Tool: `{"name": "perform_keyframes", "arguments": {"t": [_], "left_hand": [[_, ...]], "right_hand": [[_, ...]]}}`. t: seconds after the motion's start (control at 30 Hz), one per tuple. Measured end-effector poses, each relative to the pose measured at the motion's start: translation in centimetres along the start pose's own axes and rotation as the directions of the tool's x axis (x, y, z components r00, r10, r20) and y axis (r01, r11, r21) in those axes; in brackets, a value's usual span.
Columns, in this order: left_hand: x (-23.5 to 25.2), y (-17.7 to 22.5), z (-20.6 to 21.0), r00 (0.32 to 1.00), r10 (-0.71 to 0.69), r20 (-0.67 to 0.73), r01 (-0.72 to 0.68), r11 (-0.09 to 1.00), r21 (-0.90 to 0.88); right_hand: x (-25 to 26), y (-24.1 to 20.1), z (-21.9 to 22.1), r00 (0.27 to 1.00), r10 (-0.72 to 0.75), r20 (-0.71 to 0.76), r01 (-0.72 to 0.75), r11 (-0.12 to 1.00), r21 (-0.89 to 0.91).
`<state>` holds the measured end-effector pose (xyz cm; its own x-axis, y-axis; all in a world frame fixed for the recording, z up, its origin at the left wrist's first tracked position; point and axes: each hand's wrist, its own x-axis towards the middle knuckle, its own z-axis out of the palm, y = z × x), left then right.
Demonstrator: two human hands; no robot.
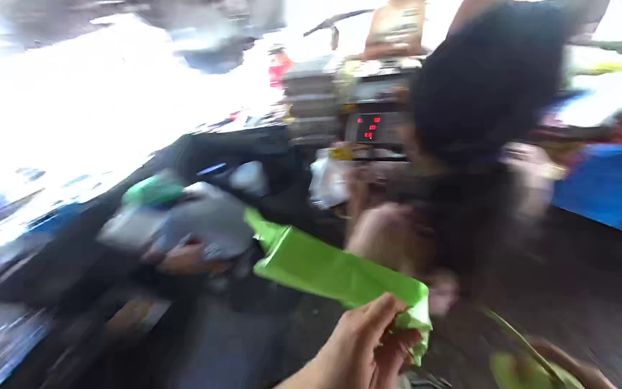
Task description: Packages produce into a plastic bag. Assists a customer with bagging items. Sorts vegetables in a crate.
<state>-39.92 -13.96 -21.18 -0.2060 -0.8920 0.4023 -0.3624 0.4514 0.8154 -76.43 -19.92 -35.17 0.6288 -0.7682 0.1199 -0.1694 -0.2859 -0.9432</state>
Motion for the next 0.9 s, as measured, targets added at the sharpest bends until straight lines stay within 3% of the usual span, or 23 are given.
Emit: {"name": "perform_keyframes", "arguments": {"t": [0.17,0.3,0.43,0.53,0.63,0.7,0.77,0.9], "left_hand": [[8.0,0.2,16.1,0.976,0.081,0.201,-0.026,0.965,-0.263],[12.1,1.4,25.9,0.952,0.211,0.220,-0.116,0.918,-0.378],[15.6,3.6,35.0,0.901,0.300,0.315,-0.112,0.860,-0.498],[17.9,3.6,42.0,0.837,0.418,0.353,-0.155,0.800,-0.580],[21.3,3.2,47.7,0.776,0.461,0.431,-0.254,0.854,-0.455],[23.1,2.8,51.5,0.701,0.383,0.602,-0.219,0.918,-0.330],[25.3,2.4,55.2,0.579,0.255,0.774,-0.127,0.967,-0.223],[32.3,0.9,61.6,0.186,0.244,0.952,0.050,0.965,-0.257]], "right_hand": [[-3.1,-6.1,-6.1,0.967,-0.185,-0.172,0.188,0.982,0.001],[-7.4,-5.4,-11.2,0.888,-0.250,-0.385,0.247,0.967,-0.059],[-13.2,-3.1,-17.2,0.796,-0.238,-0.557,0.144,0.968,-0.207],[-18.0,-1.8,-21.8,0.768,-0.206,-0.607,0.059,0.966,-0.253],[-22.4,-0.7,-25.9,0.732,-0.195,-0.653,0.009,0.961,-0.276],[-25.0,-0.1,-28.5,0.677,-0.194,-0.710,-0.041,0.953,-0.300],[-27.6,0.8,-31.3,0.586,-0.179,-0.791,-0.107,0.950,-0.293],[-32.1,3.4,-36.6,0.337,-0.164,-0.927,-0.222,0.943,-0.248]]}}
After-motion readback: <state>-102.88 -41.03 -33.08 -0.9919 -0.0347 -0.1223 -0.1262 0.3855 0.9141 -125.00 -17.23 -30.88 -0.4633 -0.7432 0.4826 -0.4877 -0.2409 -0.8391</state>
